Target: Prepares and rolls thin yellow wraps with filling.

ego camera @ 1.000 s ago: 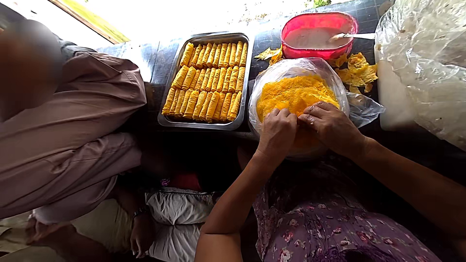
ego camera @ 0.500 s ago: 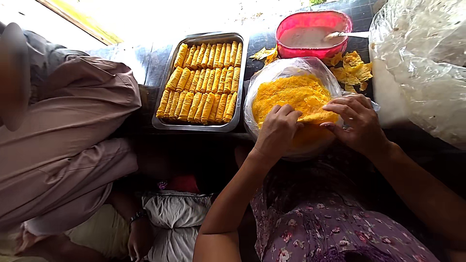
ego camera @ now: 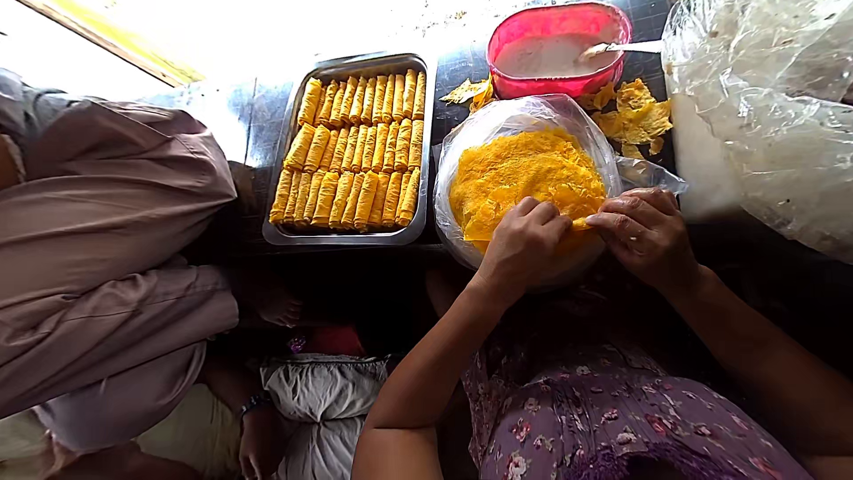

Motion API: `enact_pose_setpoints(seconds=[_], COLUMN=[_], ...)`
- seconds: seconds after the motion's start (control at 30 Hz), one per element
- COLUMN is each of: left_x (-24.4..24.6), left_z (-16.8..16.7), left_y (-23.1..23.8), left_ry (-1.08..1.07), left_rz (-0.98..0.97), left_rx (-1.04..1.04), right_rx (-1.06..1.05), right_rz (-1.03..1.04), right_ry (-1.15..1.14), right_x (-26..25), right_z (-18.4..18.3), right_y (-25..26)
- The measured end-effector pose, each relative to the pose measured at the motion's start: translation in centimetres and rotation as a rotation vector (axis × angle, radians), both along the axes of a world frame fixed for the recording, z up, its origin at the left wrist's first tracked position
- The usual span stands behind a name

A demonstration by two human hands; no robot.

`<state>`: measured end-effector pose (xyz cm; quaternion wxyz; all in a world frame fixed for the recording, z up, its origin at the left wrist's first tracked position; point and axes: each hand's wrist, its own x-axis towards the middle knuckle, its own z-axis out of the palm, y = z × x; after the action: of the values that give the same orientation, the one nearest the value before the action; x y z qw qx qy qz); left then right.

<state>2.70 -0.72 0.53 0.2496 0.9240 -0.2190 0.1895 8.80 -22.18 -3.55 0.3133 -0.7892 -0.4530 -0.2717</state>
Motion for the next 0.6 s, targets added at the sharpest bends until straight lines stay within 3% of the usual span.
enact_pose_setpoints(seconds=[0.2, 0.4, 0.6], left_x=[-0.4, -0.7, -0.9], left_z=[-0.7, -0.6, -0.1], left_y=[0.0, -0.5, 0.3], left_ry=[-0.060, -0.084, 0.008], left_rz=[0.003, 0.022, 0.048], left_rx=[0.048, 0.128, -0.108], right_rx=[0.004, 0.142, 0.097], right_rz=[-0.066, -0.107, -0.032], right_ry=[0.029, 0.124, 0.099], right_x=[-0.6, -2.1, -2.7], right_z=[0.3, 1.2, 1.6], right_y=[-0.3, 1.5, 4.0])
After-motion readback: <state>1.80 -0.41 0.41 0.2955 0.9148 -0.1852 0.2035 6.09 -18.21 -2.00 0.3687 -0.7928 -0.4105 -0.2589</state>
